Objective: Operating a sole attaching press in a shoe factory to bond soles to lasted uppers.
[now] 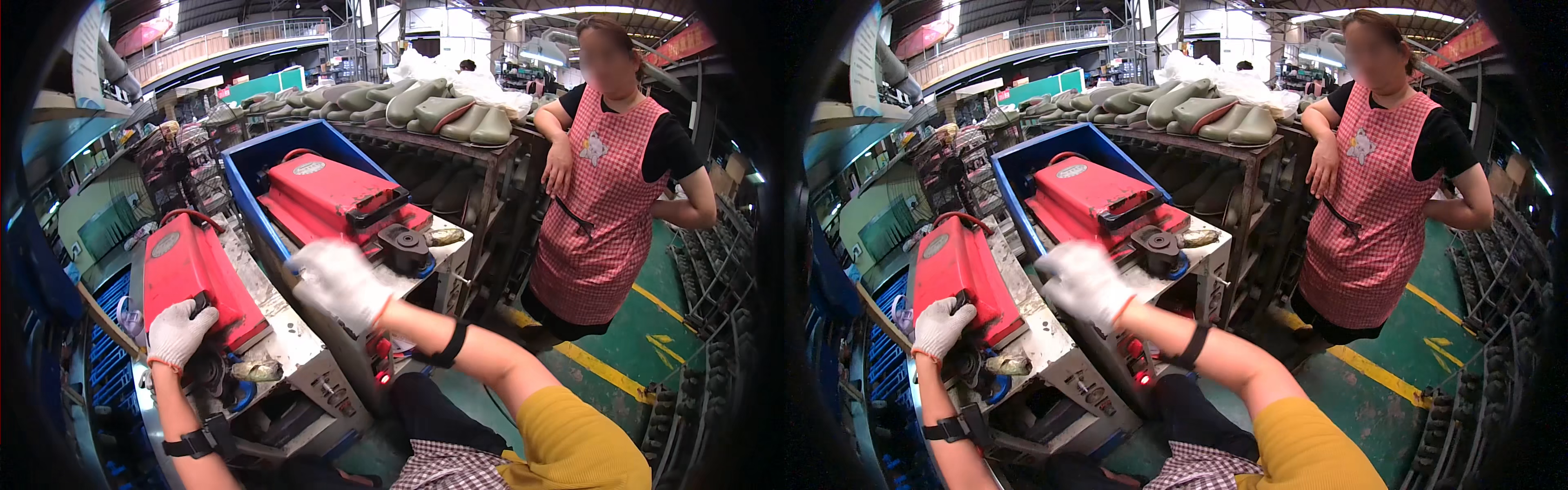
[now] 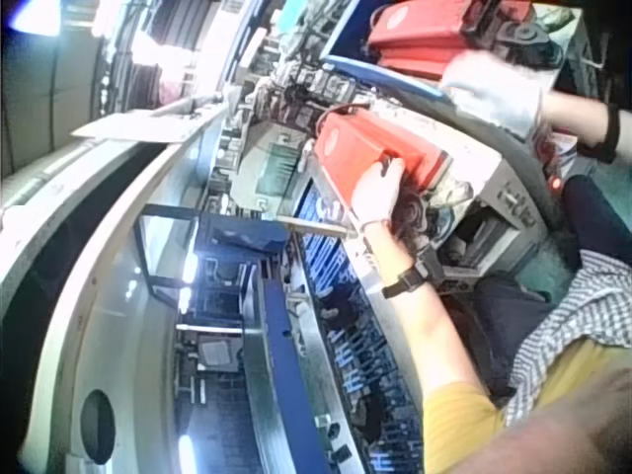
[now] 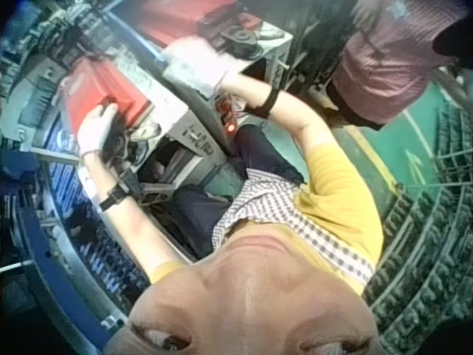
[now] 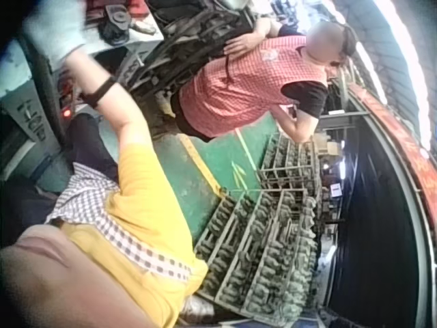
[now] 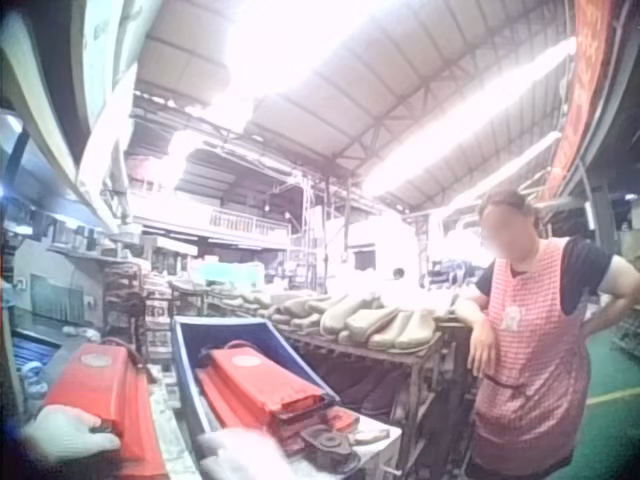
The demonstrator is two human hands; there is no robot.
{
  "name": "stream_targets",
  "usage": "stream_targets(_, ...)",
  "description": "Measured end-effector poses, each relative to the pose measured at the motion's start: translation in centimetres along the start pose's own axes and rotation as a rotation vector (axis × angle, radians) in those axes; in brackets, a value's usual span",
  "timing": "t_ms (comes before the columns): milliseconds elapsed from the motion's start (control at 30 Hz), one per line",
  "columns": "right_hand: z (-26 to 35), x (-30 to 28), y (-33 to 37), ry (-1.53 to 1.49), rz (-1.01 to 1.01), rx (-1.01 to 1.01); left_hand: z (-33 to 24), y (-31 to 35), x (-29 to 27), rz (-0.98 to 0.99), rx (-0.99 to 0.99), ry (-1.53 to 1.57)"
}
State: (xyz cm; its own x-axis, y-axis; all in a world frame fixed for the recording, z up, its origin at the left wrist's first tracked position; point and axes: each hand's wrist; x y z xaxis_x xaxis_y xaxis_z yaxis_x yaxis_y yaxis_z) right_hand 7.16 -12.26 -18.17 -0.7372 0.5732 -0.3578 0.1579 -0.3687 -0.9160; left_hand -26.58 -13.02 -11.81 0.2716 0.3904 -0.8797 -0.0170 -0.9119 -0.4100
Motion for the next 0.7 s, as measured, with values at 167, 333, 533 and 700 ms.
stream_targets(167,10.3,5.9,1.5,-0.852,0.733,0.570,0.7,0.0,-1.5,0.132,-0.012,0.064)
stream_targets(333,11.2,8.0,2.8,-1.082,0.913,0.733,0.9,-0.3,-1.8,0.208,-0.021,0.093)
stream_targets(533,19.2,10.6,7.3,-1.215,0.572,0.562,1.8,-0.6,-1.6,0.270,-0.015,0.204)
stream_targets(700,22.6,9.1,5.6,-0.901,0.888,0.558,2.0,-1.1,-1.6,0.285,-0.012,0.232)
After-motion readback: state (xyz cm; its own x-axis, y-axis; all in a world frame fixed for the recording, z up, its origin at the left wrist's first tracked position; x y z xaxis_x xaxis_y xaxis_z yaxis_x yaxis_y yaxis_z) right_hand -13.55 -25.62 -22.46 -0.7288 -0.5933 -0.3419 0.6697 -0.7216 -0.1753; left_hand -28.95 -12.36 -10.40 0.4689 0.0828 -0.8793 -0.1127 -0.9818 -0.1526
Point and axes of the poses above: each hand's wrist, its own y-axis away from the middle knuckle, its own x-axis out of the palm, z = x × y, and after that the axes turned 12 degrees about -z, right-handed
